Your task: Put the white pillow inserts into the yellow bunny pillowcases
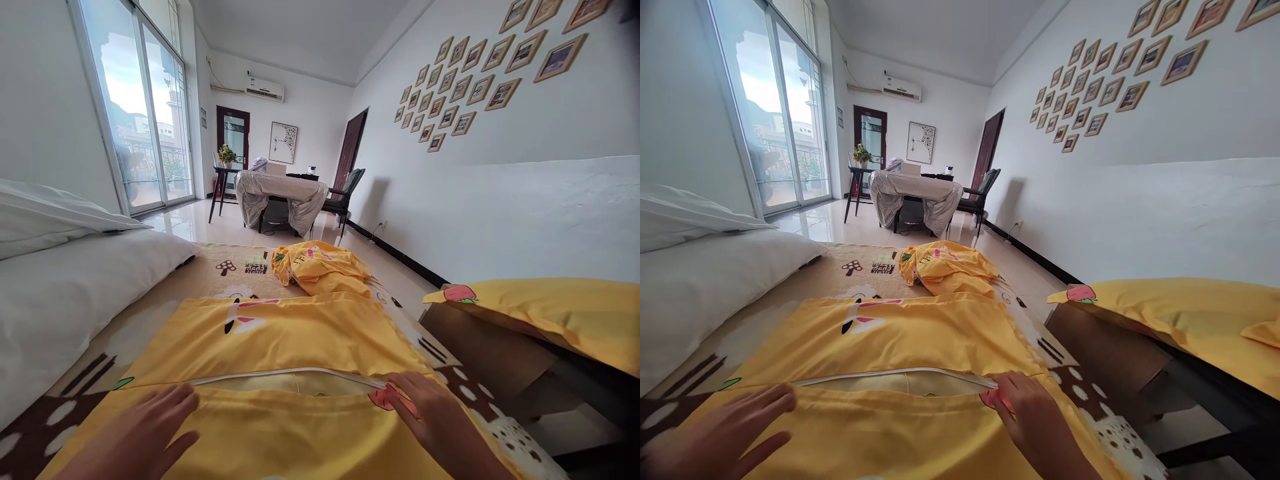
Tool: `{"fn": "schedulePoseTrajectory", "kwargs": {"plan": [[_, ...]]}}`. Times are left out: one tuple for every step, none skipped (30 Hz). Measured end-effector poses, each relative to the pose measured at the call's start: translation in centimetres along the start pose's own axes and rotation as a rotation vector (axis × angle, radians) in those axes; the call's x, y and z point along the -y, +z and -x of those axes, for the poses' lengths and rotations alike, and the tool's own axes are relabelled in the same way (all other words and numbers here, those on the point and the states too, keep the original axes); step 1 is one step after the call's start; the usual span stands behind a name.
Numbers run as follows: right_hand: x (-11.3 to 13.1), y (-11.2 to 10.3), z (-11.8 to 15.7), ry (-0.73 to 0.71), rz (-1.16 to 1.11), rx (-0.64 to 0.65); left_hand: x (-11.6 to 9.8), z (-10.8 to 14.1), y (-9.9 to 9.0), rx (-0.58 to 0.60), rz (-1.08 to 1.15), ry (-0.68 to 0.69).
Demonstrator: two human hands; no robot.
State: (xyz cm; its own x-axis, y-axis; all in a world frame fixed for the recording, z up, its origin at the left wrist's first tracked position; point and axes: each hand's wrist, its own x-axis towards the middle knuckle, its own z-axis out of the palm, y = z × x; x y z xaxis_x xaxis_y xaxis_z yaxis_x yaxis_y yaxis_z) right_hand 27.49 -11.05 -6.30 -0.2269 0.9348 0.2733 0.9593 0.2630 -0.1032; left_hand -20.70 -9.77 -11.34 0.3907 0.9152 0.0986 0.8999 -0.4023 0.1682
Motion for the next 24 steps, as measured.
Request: {"fn": "schedulePoseTrajectory", "kwargs": {"plan": [[0.8,-0.1,-1.3,-0.006,-0.008,0.046,-1.3,-1.7,-1.3,0.075,0.009,0.017],[1.4,0.0,-2.6,-0.014,-0.018,0.087,-2.4,-3.4,-2.3,0.124,0.021,0.031],[1.8,0.2,-3.8,-0.027,-0.031,0.128,-3.5,-5.2,-2.9,0.175,0.04,0.024],[2.3,0.7,-5.0,-0.046,-0.047,0.169,-4.3,-6.9,-3.1,0.232,0.06,0.011],[2.7,1.4,-6.3,-0.07,-0.064,0.207,-5.1,-8.6,-2.9,0.284,0.085,0.009],[3.4,2.1,-7.5,-0.098,-0.078,0.243,-5.7,-10.2,-2.3,0.333,0.109,0.015],[4.1,3.0,-8.8,-0.131,-0.088,0.267,-6.3,-11.9,-1.3,0.359,0.123,0.032],[5.0,4.0,-10.0,-0.163,-0.095,0.283,-6.9,-13.5,-0.2,0.374,0.129,0.049],[6.0,5.0,-11.2,-0.197,-0.101,0.292,-7.5,-15.0,1.0,0.378,0.131,0.062],[6.9,6.0,-12.3,-0.228,-0.106,0.298,-8.0,-16.5,2.2,0.37,0.126,0.069],[7.7,7.0,-13.4,-0.251,-0.11,0.301,-8.5,-17.8,3.2,0.356,0.122,0.074],[8.2,7.8,-14.3,-0.266,-0.114,0.3,-8.7,-19.0,4.0,0.335,0.115,0.076],[8.3,8.7,-15.2,-0.271,-0.118,0.294,-8.6,-20.1,4.7,0.309,0.107,0.075],[8.0,9.4,-15.9,-0.264,-0.121,0.289,-8.1,-21.0,5.1,0.281,0.099,0.068],[7.2,10.0,-16.6,-0.245,-0.12,0.286,-7.1,-21.7,5.4,0.251,0.089,0.048],[6.1,10.6,-17.2,-0.212,-0.116,0.283,-5.9,-22.2,5.6,0.219,0.078,0.014],[4.6,11.1,-17.7,-0.167,-0.108,0.281,-4.3,-22.6,5.6,0.187,0.065,-0.027],[2.9,11.6,-18.2,-0.116,-0.095,0.281,-2.6,-22.9,5.6,0.157,0.052,-0.073],[1.2,12.0,-18.6,-0.063,-0.078,0.274,-0.8,-23.1,5.6,0.132,0.038,-0.119],[-0.5,12.4,-18.9,-0.016,-0.06,0.264,0.9,-23.2,5.6,0.114,0.024,-0.162],[-2.1,12.7,-19.2,0.026,-0.04,0.248,2.3,-23.3,5.7,0.1,0.013,-0.198],[-3.4,13.0,-19.4,0.059,-0.02,0.232,3.6,-23.4,5.7,0.092,0.004,-0.225],[-4.4,13.3,-19.6,0.085,0.0,0.219,4.5,-23.5,5.8,0.085,-0.004,-0.246],[-5.3,13.5,-19.8,0.103,0.018,0.208,5.1,-23.6,5.9,0.079,-0.011,-0.26]]}}
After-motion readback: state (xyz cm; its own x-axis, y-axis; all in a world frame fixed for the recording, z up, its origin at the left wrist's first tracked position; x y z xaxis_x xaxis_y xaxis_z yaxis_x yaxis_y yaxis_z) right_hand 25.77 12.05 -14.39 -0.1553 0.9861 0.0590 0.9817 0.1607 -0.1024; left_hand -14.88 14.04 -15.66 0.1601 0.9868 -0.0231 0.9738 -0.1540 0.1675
